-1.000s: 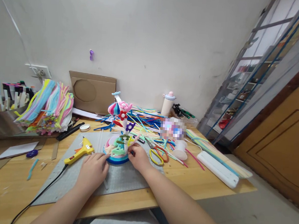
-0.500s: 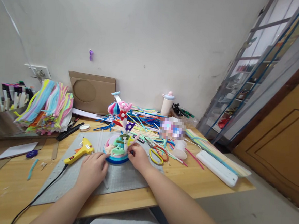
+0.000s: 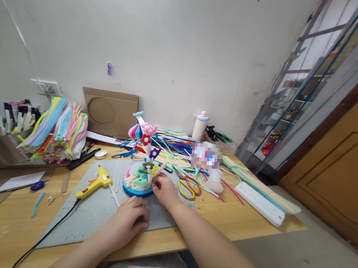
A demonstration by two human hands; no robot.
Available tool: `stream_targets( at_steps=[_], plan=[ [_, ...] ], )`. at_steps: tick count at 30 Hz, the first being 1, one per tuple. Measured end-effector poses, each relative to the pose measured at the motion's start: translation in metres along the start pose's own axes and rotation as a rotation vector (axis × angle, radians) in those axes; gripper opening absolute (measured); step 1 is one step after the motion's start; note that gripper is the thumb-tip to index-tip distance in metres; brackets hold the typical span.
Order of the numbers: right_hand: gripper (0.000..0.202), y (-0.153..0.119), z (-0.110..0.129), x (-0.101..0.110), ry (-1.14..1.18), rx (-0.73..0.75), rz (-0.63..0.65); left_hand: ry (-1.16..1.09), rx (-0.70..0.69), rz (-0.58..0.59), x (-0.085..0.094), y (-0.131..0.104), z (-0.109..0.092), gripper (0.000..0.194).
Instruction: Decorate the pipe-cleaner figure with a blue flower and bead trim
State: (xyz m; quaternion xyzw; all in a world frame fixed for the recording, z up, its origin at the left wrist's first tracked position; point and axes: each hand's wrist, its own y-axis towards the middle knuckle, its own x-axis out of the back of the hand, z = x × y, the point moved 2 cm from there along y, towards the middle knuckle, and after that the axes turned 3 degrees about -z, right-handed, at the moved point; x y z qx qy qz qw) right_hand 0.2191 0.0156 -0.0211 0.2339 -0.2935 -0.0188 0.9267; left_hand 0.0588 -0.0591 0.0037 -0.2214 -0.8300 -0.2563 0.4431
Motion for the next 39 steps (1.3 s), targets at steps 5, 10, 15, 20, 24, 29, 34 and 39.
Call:
stream_targets(
  at_steps=[5,10,15,20,24,29,34,39],
  plan=[
    [0.011,0.000,0.000,0.000,0.001,0.001,0.005,0.056,0.065,-0.060,0.001,0.004,0.010,0.003],
    [0.012,0.001,0.000,0.000,0.013,0.009,0.004,0.157,0.136,-0.176,0.013,0.009,0.028,0.014],
    [0.012,0.001,0.001,0.001,0.013,0.012,0.008,0.307,0.039,-0.219,0.018,0.015,0.034,0.012],
    [0.012,0.001,0.000,0.000,0.014,0.009,0.006,0.403,-0.132,-0.155,0.017,0.022,0.035,0.015],
    [0.012,0.000,-0.001,0.000,0.019,0.009,-0.001,0.437,-0.162,-0.166,0.017,0.024,0.036,0.016],
    [0.013,0.000,-0.002,-0.001,0.022,0.006,-0.008,0.485,-0.153,-0.171,0.016,0.025,0.032,0.019],
    [0.013,0.000,-0.001,-0.001,0.019,0.006,-0.003,0.459,-0.119,-0.175,0.015,0.023,0.035,0.014],
    [0.012,0.000,0.001,0.001,0.015,0.007,0.002,0.385,0.022,-0.215,0.023,0.013,0.042,0.011]
  ],
)
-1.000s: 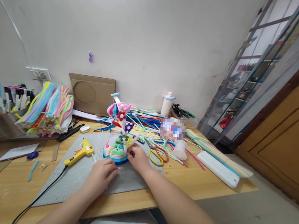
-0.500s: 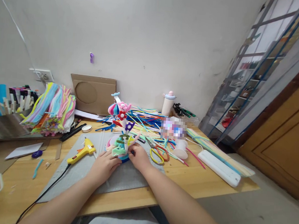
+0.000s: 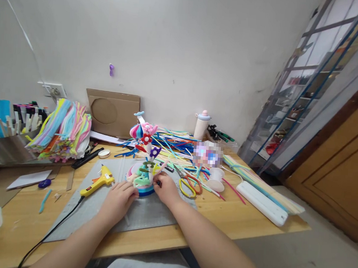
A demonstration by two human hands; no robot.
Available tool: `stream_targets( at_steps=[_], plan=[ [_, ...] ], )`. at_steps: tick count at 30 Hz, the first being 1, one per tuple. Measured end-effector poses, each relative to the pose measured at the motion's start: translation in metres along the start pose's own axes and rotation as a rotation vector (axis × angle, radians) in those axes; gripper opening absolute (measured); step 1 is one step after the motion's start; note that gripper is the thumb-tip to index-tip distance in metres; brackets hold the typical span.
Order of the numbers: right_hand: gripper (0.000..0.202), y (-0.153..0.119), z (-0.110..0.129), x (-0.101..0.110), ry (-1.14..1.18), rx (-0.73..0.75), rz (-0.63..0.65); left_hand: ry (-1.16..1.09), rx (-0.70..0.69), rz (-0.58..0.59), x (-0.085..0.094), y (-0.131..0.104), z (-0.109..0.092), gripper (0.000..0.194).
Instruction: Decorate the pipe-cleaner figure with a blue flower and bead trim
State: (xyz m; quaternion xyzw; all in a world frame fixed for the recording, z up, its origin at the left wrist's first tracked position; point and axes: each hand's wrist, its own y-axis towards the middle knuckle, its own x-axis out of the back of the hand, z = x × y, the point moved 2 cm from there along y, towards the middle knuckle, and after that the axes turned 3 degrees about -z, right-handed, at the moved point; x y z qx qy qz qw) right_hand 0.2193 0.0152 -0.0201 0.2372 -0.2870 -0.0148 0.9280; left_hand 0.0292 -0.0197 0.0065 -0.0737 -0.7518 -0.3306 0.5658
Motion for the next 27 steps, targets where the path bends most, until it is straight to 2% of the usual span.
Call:
stream_targets(
  at_steps=[5,14,27],
  plan=[
    [0.012,0.0000,-0.0003,0.0003,0.000,0.001,0.002,-0.103,0.129,-0.001,0.0022,-0.0062,0.0069,0.012],
    [0.012,-0.0003,-0.0019,-0.0006,0.000,-0.005,-0.004,-0.202,0.193,-0.023,0.0037,-0.0065,0.0026,0.017],
    [0.012,-0.0009,0.0003,-0.0008,0.017,-0.012,-0.011,-0.228,0.120,0.010,0.0052,-0.0030,-0.0008,0.018]
  ],
)
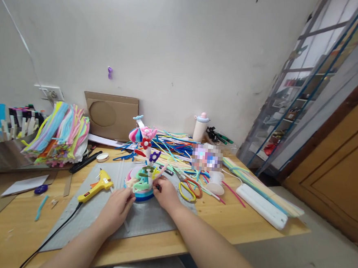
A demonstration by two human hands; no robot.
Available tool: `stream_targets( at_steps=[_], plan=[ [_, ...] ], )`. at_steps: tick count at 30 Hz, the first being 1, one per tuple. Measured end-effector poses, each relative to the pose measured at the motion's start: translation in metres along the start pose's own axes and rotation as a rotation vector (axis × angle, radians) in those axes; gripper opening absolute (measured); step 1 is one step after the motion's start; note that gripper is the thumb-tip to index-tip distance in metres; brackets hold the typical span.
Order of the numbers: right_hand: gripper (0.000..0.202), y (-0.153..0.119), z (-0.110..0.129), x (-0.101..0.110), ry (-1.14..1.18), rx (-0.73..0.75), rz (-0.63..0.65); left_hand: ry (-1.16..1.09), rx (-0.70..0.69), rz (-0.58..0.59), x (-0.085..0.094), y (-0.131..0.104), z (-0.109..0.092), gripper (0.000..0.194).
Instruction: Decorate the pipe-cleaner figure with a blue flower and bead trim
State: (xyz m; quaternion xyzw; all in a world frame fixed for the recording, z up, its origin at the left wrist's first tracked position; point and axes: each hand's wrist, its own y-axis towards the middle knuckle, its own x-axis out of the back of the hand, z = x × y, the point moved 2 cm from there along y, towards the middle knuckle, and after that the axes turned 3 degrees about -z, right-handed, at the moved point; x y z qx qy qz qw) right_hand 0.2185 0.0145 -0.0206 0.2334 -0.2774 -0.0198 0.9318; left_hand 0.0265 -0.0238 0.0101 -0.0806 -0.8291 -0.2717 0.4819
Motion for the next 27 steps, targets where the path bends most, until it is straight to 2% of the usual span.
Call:
stream_targets(
  at_steps=[9,13,27],
  plan=[
    [0.012,0.000,-0.001,0.000,0.010,0.005,-0.001,-0.056,-0.140,0.135,0.000,-0.003,-0.010,0.022],
    [0.013,0.000,0.000,0.000,0.009,0.007,0.002,-0.085,-0.158,0.129,0.000,-0.005,-0.010,0.014],
    [0.013,0.001,-0.003,0.000,0.005,0.006,0.019,-0.069,-0.182,0.126,-0.004,-0.006,-0.008,0.013]
  ],
)
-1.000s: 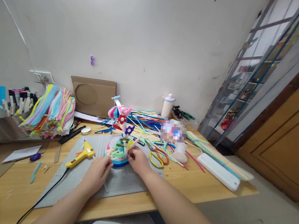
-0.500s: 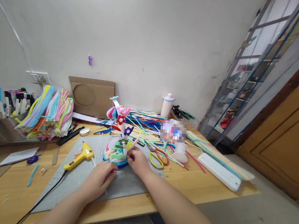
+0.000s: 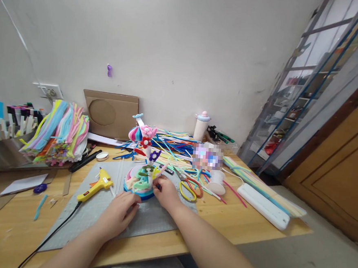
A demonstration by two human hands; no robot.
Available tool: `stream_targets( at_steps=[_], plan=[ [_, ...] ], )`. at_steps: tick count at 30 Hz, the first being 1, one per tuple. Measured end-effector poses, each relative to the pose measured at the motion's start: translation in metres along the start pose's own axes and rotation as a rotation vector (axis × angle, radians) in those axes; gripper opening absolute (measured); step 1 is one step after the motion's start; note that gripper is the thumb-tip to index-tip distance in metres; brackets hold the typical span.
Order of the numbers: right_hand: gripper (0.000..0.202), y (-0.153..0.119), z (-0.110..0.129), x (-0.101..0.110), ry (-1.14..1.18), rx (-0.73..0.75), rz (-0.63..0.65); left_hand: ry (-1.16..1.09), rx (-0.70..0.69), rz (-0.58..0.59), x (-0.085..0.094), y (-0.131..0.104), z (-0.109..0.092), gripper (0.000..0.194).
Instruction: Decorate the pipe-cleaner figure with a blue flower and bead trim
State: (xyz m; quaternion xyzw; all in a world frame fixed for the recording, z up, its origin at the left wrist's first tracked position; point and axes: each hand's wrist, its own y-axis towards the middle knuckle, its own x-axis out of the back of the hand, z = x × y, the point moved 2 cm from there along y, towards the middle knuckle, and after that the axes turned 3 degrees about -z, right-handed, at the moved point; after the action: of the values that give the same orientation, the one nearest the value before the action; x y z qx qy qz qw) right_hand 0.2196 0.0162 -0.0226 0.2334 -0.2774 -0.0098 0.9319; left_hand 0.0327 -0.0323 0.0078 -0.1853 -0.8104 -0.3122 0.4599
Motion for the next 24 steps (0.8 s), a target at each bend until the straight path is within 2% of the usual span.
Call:
stream_targets(
  at_steps=[24],
  plan=[
    [0.012,0.0002,-0.0010,-0.0003,-0.007,0.002,-0.004,0.010,0.000,-0.015,0.0010,-0.0015,-0.0013,0.014]
  ],
)
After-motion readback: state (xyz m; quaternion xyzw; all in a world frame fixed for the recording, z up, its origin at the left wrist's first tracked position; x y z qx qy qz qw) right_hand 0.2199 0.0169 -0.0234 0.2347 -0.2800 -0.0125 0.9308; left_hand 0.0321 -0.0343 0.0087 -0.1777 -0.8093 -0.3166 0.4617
